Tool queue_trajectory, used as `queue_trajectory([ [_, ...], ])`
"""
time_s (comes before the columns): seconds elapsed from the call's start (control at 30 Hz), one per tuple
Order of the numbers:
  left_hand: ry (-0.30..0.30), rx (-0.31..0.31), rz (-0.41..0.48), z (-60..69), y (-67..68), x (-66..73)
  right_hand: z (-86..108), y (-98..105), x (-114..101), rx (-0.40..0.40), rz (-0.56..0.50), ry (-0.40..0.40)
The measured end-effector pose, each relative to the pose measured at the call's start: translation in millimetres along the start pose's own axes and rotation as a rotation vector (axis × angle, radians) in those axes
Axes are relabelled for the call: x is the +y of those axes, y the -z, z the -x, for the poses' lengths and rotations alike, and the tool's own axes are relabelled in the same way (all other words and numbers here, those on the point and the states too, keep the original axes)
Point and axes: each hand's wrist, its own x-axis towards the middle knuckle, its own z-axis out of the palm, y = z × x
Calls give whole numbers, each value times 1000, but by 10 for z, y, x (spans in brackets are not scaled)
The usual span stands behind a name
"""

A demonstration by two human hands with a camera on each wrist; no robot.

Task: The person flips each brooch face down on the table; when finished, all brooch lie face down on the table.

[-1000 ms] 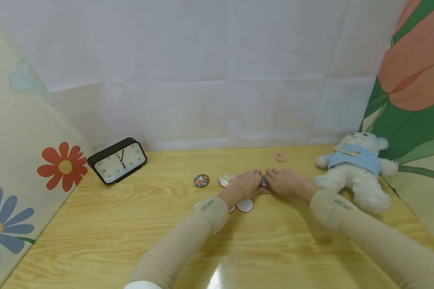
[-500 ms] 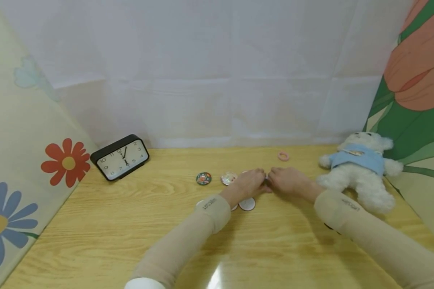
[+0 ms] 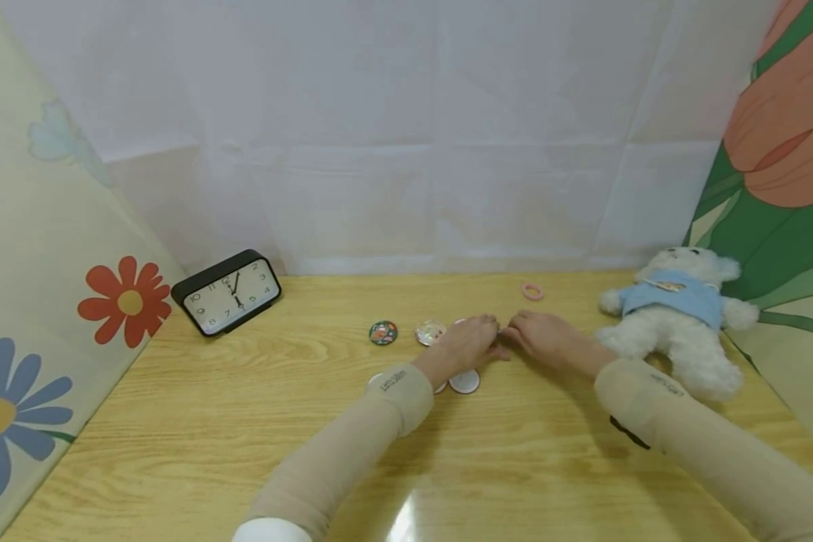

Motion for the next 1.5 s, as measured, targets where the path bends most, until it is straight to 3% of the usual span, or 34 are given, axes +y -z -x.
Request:
queue_trajectory([
  [0.47,13,30,2,-7,-45,-5,-24,4,5,-11,-80,-18],
  [0.8,39,-6,-22,-1,-63,17,-81,-46,-18,-33,-160,1],
  [1.17,46,-8,-53,-25,-76,29,-50,-17,-55,31,-196,-3],
  [1.4,27,10,-89,-20,-67,32,-54,63,-34,12,-154,132],
  [1.5,26,13,-91,-19,-59,38,-45,103,-10,-19,-140,144],
])
